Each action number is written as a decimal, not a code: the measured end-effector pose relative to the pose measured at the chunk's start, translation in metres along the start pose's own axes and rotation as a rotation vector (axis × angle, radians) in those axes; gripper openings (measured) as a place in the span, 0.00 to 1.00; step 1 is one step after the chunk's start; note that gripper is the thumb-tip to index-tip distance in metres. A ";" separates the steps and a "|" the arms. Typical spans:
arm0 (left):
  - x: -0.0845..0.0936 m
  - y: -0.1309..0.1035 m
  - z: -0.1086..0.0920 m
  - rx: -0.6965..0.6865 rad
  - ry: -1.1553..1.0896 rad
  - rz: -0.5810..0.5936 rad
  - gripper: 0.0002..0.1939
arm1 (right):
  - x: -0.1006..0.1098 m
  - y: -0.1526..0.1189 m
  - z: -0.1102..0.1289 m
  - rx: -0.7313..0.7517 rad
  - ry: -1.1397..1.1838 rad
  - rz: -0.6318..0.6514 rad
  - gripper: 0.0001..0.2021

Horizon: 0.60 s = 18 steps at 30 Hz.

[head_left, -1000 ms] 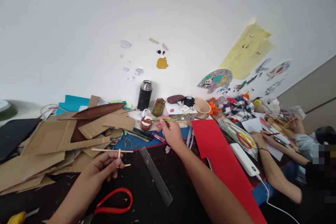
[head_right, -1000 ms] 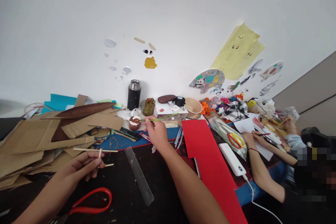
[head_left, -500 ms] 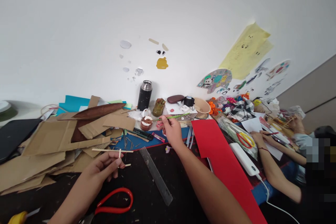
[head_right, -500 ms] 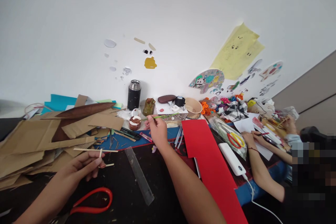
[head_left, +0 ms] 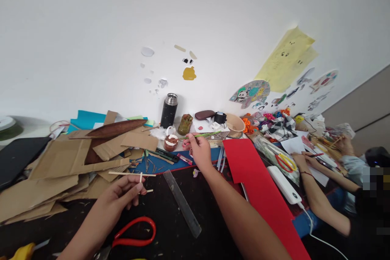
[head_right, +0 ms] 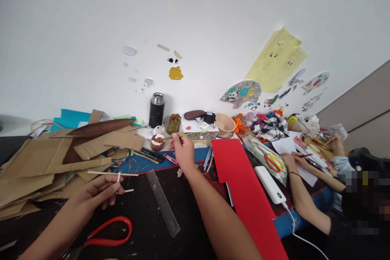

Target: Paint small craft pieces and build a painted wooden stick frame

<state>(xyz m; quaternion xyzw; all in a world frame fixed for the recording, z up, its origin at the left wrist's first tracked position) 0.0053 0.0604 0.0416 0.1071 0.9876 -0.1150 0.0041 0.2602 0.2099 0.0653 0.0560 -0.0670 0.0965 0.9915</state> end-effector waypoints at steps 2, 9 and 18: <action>0.000 0.000 -0.001 0.001 0.001 -0.001 0.31 | 0.002 -0.002 0.000 -0.003 -0.003 -0.005 0.25; -0.002 -0.001 -0.001 0.012 -0.014 -0.004 0.32 | 0.012 -0.001 0.007 0.008 0.002 -0.024 0.24; 0.000 0.000 0.001 0.012 0.020 0.001 0.34 | -0.001 -0.007 0.005 0.036 -0.042 0.052 0.23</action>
Point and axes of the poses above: each hand's wrist, its own y-axis towards the middle knuckle, its own x-axis out of the back of the hand, z = x × y, the point moved 5 cm from there along y, towards the middle knuckle, and after that the axes turned 15 degrees about z, right-handed, at the moved point
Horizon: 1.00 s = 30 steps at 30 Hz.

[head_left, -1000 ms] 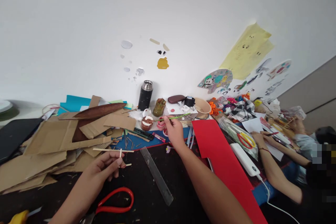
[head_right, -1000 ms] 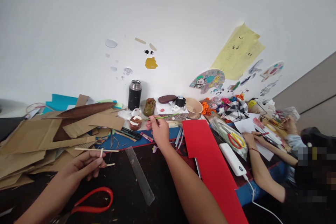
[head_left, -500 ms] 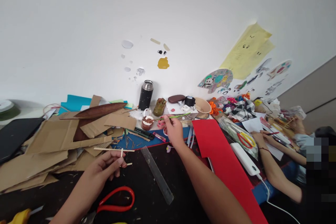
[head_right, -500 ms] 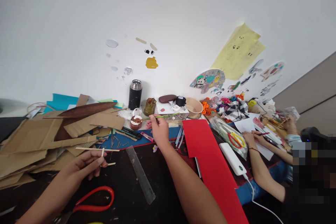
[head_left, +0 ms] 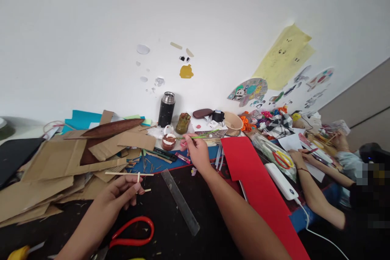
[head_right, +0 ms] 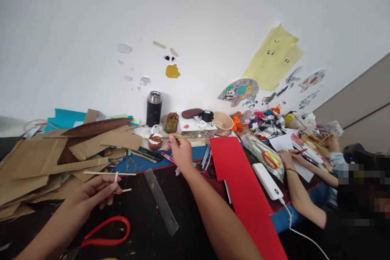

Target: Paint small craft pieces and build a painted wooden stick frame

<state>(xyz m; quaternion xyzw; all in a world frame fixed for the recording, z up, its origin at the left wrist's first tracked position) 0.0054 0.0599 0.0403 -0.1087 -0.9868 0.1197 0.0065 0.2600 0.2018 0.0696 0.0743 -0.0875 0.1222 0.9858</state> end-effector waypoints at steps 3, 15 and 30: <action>0.000 -0.001 0.001 0.001 -0.003 -0.004 0.34 | 0.005 -0.001 0.000 -0.002 0.000 -0.019 0.23; 0.001 0.001 0.002 0.000 -0.021 -0.008 0.32 | 0.002 0.005 -0.004 -0.015 0.046 -0.051 0.24; -0.001 0.000 0.001 -0.003 -0.007 0.006 0.31 | 0.009 0.005 -0.008 -0.037 -0.033 -0.044 0.21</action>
Point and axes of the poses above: each hand's wrist, its own y-axis towards the middle knuckle, its own x-axis out of the back of the hand, z = x × y, the point moved 5 cm from there along y, towards the middle knuckle, and after that the axes turned 15 degrees about z, right-handed, at the moved point
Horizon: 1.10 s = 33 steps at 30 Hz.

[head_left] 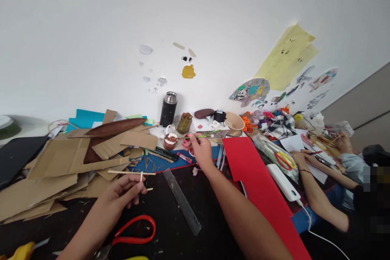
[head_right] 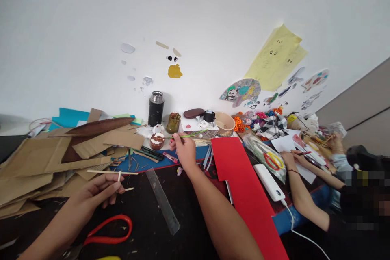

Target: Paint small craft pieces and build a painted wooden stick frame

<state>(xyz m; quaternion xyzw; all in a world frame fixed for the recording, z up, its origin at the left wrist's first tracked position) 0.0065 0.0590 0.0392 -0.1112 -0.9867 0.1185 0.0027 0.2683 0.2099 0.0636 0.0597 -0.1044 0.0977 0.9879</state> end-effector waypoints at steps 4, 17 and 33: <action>0.000 0.001 0.001 0.011 0.002 -0.001 0.33 | 0.000 0.001 0.003 0.010 -0.045 -0.010 0.21; -0.003 -0.001 -0.005 0.026 -0.009 -0.001 0.31 | -0.004 -0.001 0.013 0.032 -0.135 -0.008 0.20; -0.004 -0.001 -0.006 0.016 -0.021 0.000 0.32 | -0.004 -0.006 0.011 0.035 -0.151 0.024 0.21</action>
Point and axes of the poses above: each hand's wrist, its own y-axis towards the middle knuckle, its own x-axis out of the back of the hand, z = x × y, the point moved 5 cm from there along y, towards the middle knuckle, and after that the axes turned 15 degrees about z, right-handed, at the moved point
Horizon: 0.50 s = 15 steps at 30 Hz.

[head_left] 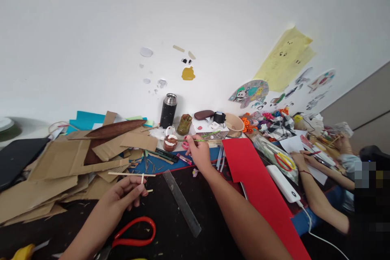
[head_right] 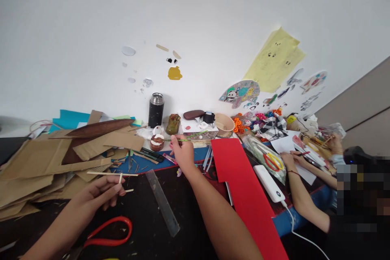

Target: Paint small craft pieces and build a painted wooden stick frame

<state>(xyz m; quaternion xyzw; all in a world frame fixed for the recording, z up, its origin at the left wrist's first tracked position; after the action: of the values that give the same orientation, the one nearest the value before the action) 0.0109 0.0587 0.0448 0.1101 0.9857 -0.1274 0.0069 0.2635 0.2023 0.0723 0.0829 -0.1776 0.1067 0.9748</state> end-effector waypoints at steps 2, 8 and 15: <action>0.000 0.001 0.001 0.004 -0.005 -0.002 0.32 | 0.000 0.000 0.000 0.005 -0.003 0.009 0.20; 0.002 0.002 0.002 0.013 0.006 0.005 0.32 | -0.003 -0.002 -0.005 0.020 -0.013 0.030 0.20; 0.002 0.001 0.003 0.017 0.005 0.007 0.31 | -0.005 -0.005 -0.007 0.037 -0.061 0.041 0.17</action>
<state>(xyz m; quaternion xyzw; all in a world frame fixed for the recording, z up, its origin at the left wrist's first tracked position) 0.0093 0.0591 0.0416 0.1138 0.9842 -0.1352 0.0040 0.2621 0.1984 0.0631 0.1007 -0.2070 0.1273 0.9648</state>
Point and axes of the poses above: each hand's wrist, its own y-axis towards the middle knuckle, its own x-axis out of the back of the hand, z = x × y, the point moved 5 cm from there along y, towards the middle knuckle, and after that the axes turned 15 degrees about z, right-handed, at the moved point
